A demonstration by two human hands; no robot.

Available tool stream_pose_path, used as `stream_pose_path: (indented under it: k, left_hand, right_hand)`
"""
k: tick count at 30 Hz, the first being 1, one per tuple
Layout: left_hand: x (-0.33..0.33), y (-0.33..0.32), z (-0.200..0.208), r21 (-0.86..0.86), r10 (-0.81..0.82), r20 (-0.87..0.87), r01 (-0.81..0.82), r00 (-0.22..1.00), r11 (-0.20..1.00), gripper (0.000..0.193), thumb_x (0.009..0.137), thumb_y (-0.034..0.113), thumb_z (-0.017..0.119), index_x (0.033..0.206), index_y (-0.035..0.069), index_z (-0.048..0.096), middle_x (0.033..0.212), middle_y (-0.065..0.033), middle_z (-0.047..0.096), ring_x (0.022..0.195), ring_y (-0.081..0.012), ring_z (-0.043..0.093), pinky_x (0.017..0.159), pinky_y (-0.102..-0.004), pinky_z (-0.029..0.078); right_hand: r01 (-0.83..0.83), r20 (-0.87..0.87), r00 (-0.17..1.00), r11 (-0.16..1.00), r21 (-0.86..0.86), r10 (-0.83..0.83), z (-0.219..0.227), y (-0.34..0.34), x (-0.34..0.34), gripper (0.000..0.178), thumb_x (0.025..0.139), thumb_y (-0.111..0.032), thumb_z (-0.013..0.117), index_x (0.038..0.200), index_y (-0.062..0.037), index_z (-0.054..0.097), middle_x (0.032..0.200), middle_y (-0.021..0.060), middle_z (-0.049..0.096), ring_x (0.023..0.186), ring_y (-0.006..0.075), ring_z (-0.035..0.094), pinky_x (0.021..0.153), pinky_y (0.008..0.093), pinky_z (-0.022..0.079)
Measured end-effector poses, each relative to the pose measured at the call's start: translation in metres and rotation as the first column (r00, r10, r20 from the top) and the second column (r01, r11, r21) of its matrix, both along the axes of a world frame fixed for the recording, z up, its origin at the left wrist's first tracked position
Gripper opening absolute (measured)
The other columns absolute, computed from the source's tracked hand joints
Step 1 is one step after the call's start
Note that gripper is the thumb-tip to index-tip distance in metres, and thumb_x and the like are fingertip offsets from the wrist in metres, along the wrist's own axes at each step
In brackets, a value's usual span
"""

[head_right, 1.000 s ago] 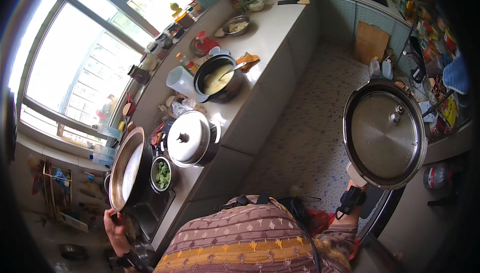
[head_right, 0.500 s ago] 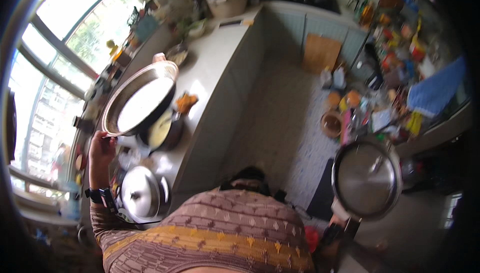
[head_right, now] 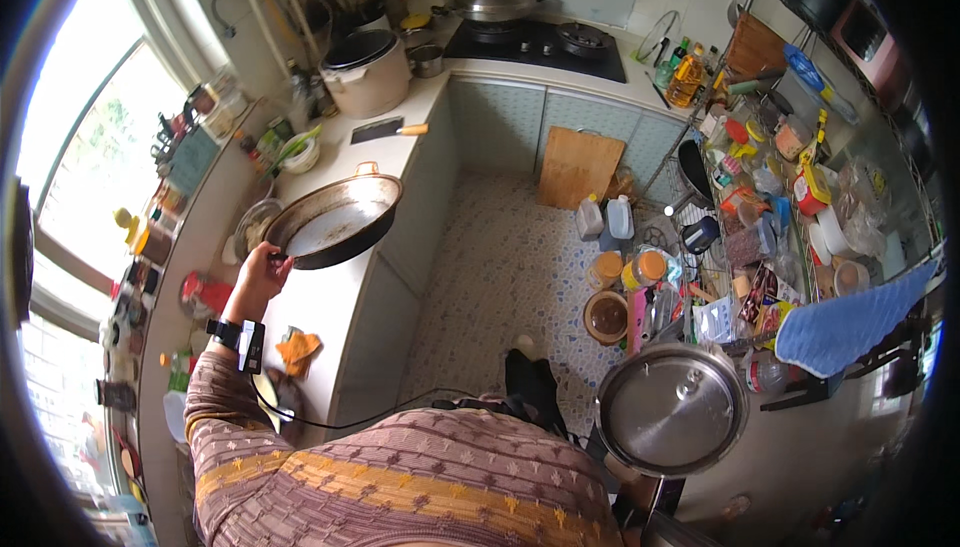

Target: The person scrubs a pan in the sink using a brush and running water, then rinses it and places it on the counter. They spray cleaner on the wall and wipe the wall and stovetop with a cloth. The person also wipes the countertop and moves a pressure cooker.

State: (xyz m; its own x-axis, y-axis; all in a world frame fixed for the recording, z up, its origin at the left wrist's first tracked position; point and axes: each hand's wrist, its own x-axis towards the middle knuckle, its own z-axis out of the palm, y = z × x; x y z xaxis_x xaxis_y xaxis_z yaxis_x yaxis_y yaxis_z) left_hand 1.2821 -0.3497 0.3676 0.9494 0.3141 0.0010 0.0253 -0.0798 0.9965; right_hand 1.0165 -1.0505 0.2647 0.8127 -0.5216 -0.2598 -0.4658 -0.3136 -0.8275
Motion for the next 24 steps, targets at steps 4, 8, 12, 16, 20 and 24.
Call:
stream_pose_path:
  k: [4, 8, 12, 16, 20, 24]
  left_hand:
    - [0.032, -0.034, -0.001, -0.647, 0.145, -0.210, -0.249, 0.967, 0.721, 0.018, 0.080, 0.007, 0.061, 0.079, 0.004, 0.044, 0.053, -0.0058, 0.041, 0.049, -0.0100, 0.045, 0.058, -0.0235, 0.052]
    - [0.044, -0.076, 0.011, -0.576, 0.215, -0.248, -0.323, 0.944, 0.751, 0.016, 0.081, 0.012, 0.057, 0.068, 0.006, 0.048, 0.058, -0.0053, 0.050, 0.055, -0.0156, 0.053, 0.073, -0.0307, 0.054]
    - [0.055, -0.089, -0.007, 0.084, 0.310, -0.068, -0.304, 0.948, 0.949, 0.015, 0.083, 0.012, 0.057, 0.072, 0.004, 0.050, 0.064, -0.0035, 0.052, 0.060, -0.0127, 0.053, 0.072, -0.0254, 0.051]
    - [0.054, -0.065, -0.046, -0.316, 0.263, -0.219, -0.323, 0.940, 0.892, 0.016, 0.086, 0.018, 0.058, 0.078, 0.005, 0.055, 0.071, -0.0022, 0.056, 0.069, -0.0113, 0.056, 0.073, -0.0220, 0.050]
    - [0.051, -0.039, -0.088, -0.600, 0.324, -0.214, -0.386, 0.922, 0.701, 0.016, 0.086, 0.023, 0.058, 0.080, 0.008, 0.057, 0.079, -0.0022, 0.062, 0.076, -0.0138, 0.059, 0.077, -0.0289, 0.050]
    - [0.044, -0.036, -0.124, -0.530, 0.391, -0.207, -0.439, 0.897, 0.726, 0.016, 0.086, 0.028, 0.056, 0.089, 0.012, 0.056, 0.084, -0.0008, 0.063, 0.078, -0.0132, 0.060, 0.072, -0.0282, 0.049]
  right_hand:
    - [-0.035, -0.005, 0.999, 0.997, 0.071, 0.035, -0.017, -0.023, 0.068, 0.042, 0.083, -0.016, 0.049, 0.123, -0.0039, 0.043, 0.109, 0.0093, 0.044, 0.090, 0.0156, 0.037, 0.075, 0.0288, 0.026]
    - [-0.113, 0.019, 0.994, 0.985, 0.128, 0.111, -0.009, -0.043, 0.160, 0.041, 0.083, -0.015, 0.049, 0.122, -0.0038, 0.044, 0.106, 0.0084, 0.045, 0.086, 0.0145, 0.038, 0.071, 0.0278, 0.027]
    - [-0.284, 0.099, 0.957, 0.948, 0.143, 0.271, 0.012, -0.049, 0.274, 0.040, 0.082, -0.014, 0.049, 0.121, -0.0037, 0.045, 0.103, 0.0076, 0.046, 0.082, 0.0134, 0.039, 0.068, 0.0268, 0.028]
    - [-0.379, 0.183, 0.923, 0.884, 0.272, 0.339, 0.040, -0.036, 0.388, 0.040, 0.082, -0.013, 0.049, 0.120, -0.0035, 0.046, 0.100, 0.0067, 0.047, 0.078, 0.0124, 0.039, 0.064, 0.0258, 0.028]
    - [-0.441, 0.272, 0.896, 0.770, 0.461, 0.350, 0.076, 0.004, 0.481, 0.039, 0.081, -0.012, 0.049, 0.119, -0.0034, 0.047, 0.097, 0.0059, 0.048, 0.074, 0.0113, 0.040, 0.061, 0.0249, 0.029]
    - [-0.466, 0.355, 0.884, 0.626, 0.625, 0.304, 0.101, 0.067, 0.578, 0.038, 0.081, -0.012, 0.049, 0.117, -0.0033, 0.047, 0.094, 0.0050, 0.049, 0.070, 0.0102, 0.041, 0.057, 0.0239, 0.030]
